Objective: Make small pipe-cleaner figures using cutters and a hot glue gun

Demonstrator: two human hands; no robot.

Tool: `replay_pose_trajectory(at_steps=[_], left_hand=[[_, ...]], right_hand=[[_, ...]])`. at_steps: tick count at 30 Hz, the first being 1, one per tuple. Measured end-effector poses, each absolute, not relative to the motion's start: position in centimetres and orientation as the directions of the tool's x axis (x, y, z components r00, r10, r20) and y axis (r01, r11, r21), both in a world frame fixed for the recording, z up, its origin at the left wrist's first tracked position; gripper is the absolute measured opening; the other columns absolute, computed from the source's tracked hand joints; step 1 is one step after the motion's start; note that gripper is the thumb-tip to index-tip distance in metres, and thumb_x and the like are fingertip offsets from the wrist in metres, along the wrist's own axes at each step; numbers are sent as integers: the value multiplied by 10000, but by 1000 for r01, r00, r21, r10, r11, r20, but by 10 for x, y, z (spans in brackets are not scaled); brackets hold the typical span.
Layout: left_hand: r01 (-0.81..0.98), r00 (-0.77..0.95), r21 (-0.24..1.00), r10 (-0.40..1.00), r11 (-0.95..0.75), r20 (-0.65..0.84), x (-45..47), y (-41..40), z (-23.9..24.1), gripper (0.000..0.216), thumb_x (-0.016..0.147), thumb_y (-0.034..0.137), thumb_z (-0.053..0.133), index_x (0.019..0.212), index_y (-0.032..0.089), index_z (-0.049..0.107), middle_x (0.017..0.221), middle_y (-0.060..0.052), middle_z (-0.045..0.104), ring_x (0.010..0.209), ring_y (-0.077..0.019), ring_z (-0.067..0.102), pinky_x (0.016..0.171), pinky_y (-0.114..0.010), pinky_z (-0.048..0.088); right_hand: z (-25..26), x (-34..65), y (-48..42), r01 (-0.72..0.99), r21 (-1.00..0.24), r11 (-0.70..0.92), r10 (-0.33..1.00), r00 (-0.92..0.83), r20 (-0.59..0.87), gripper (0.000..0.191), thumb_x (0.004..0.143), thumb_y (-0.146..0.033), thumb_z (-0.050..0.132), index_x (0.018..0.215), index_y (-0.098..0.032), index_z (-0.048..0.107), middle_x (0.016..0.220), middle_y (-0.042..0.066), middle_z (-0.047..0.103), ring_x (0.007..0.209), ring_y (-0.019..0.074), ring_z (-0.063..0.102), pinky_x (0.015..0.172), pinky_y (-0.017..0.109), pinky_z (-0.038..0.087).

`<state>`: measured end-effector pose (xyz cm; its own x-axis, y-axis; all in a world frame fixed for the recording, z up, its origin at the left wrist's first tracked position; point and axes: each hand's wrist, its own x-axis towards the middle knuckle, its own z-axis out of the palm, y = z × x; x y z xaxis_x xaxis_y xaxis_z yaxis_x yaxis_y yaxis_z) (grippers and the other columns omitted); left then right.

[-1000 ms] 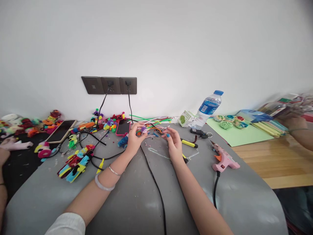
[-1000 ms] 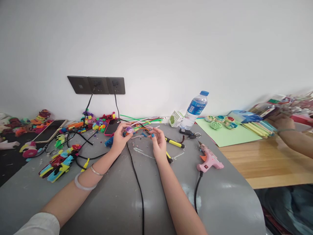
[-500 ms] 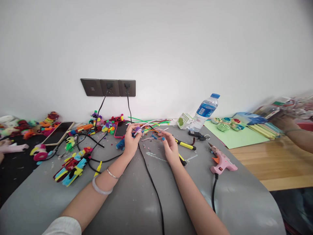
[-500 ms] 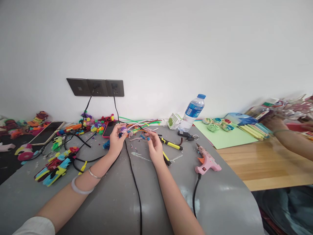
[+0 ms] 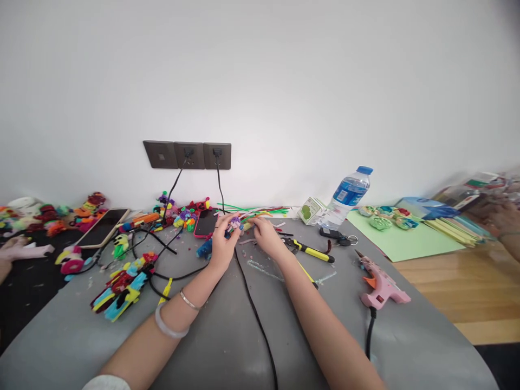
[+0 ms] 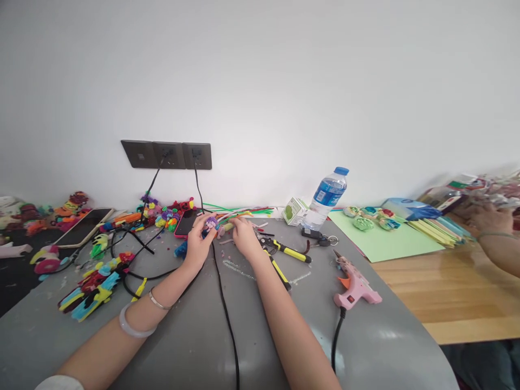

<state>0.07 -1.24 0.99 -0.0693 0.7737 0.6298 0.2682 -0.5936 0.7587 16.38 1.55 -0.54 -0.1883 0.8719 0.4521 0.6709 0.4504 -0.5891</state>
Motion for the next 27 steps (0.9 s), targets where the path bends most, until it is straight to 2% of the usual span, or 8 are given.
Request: replay_pose_trajectory(at_steps=[4, 6, 10, 13, 18, 22, 25, 27], left_hand=[[464, 10, 568, 645, -680, 764, -15, -9, 24, 273, 870, 196, 600, 1134, 223, 665, 1162, -86, 611, 1144, -235, 579, 1031, -409, 468], [544, 7, 507, 608, -669, 794, -29, -3, 31, 285, 874, 174, 578, 1142, 223, 659, 1243, -99, 578, 1212, -244, 553, 1072, -419, 443], [673, -145, 569, 670, -472, 728, -58, 14, 33, 305, 887, 155, 515, 1164, 201, 634, 1344, -136, 517, 1269, -266, 536, 1081, -429, 437], [774, -152, 545, 740, -324, 656, -67, 21, 25, 291, 894, 188, 509, 1166, 185, 612, 1319, -156, 550, 1216, -306, 571, 1038, -470, 452], [895, -58, 409, 861, -179, 505, -63, 21, 16, 272, 915, 221, 490, 1161, 176, 597, 1273, -164, 586, 1105, -325, 625, 1036, -564, 401], [917, -43, 360, 855, -172, 517, -62, 18, 19, 289, 935, 244, 459, 1190, 182, 581, 1281, -163, 572, 1133, -313, 607, 1069, -568, 365], [911, -35, 377, 879, -167, 475, -62, 18, 21, 273, 923, 237, 473, 1160, 175, 592, 1259, -163, 582, 1108, -322, 618, 1059, -581, 367], [896, -52, 405, 862, -183, 505, -63, 18, 23, 271, 916, 240, 493, 1165, 187, 586, 1299, -155, 569, 1150, -324, 602, 1079, -578, 346]], right_hand=[[-10, 164, 21, 650, -585, 485, 856, -217, 470, 436, 784, -28, 440, 1118, -199, 663, 1087, 109, 668, 1065, 263, 579, 966, 432, 439], [-13, 166, 19, 634, -587, 504, 851, -248, 463, 440, 747, -25, 472, 1103, -203, 661, 1030, 91, 667, 1030, 259, 583, 944, 421, 448], [-16, 169, 15, 649, -573, 502, 857, -283, 431, 404, 759, -61, 489, 1095, -201, 663, 859, 61, 615, 889, 246, 573, 837, 391, 470], [-15, 169, 13, 651, -576, 495, 860, -274, 430, 382, 778, -71, 472, 1080, -203, 665, 874, 67, 622, 879, 244, 572, 831, 394, 468], [-12, 168, 10, 548, -689, 474, 873, -192, 448, 260, 834, -167, 486, 1056, -200, 618, 988, 83, 671, 908, 238, 611, 845, 403, 483], [-6, 168, 9, 416, -809, 415, 903, -79, 423, 174, 847, -301, 555, 983, -204, 600, 942, 72, 691, 870, 226, 641, 793, 373, 500], [-2, 167, 9, 315, -883, 349, 930, 3, 368, 240, 834, -426, 611, 924, -204, 602, 870, 66, 695, 790, 216, 643, 710, 345, 491], [0, 167, 10, 189, -938, 292, 952, 43, 305, 337, 804, -523, 640, 908, -204, 607, 866, 71, 699, 753, 208, 641, 669, 333, 488]])
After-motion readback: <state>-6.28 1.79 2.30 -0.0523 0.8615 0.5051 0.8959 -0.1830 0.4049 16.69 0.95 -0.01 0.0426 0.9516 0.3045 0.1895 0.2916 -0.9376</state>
